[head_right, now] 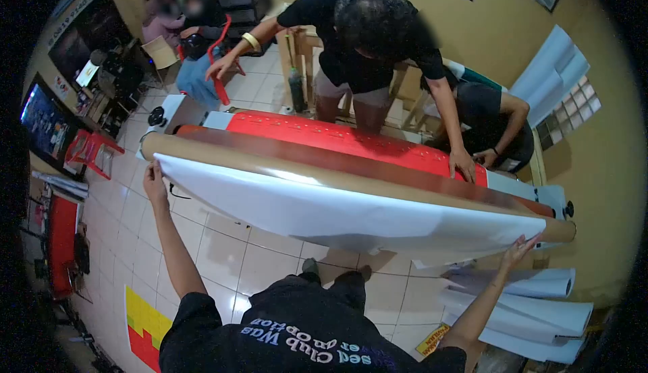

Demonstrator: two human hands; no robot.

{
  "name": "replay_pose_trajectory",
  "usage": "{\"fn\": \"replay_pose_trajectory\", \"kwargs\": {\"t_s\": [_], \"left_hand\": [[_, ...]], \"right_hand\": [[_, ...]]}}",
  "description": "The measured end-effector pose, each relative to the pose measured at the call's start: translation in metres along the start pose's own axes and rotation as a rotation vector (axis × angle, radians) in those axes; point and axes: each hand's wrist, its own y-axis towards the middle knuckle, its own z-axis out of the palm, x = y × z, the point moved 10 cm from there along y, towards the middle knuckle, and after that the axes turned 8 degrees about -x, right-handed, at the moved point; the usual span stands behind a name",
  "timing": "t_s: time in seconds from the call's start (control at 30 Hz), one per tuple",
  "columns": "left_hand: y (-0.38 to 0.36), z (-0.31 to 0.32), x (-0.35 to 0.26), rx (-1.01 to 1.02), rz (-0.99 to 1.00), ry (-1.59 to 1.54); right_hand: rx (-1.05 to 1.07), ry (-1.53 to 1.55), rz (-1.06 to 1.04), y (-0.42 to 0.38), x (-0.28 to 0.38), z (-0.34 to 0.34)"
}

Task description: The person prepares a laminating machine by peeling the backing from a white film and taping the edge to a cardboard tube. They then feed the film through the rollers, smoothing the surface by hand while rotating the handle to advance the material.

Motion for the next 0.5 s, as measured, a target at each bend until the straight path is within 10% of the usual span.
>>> {"fn": "replay_pose_trajectory", "kwargs": {"t_s": [0.5], "left_hand": [[0.009, 0.001, -0.025, -0.176, 0.201, 0.049]], "right_hand": [[-0.015, -0.094, 0.034, -0.007, -0.012, -0.004]]}}
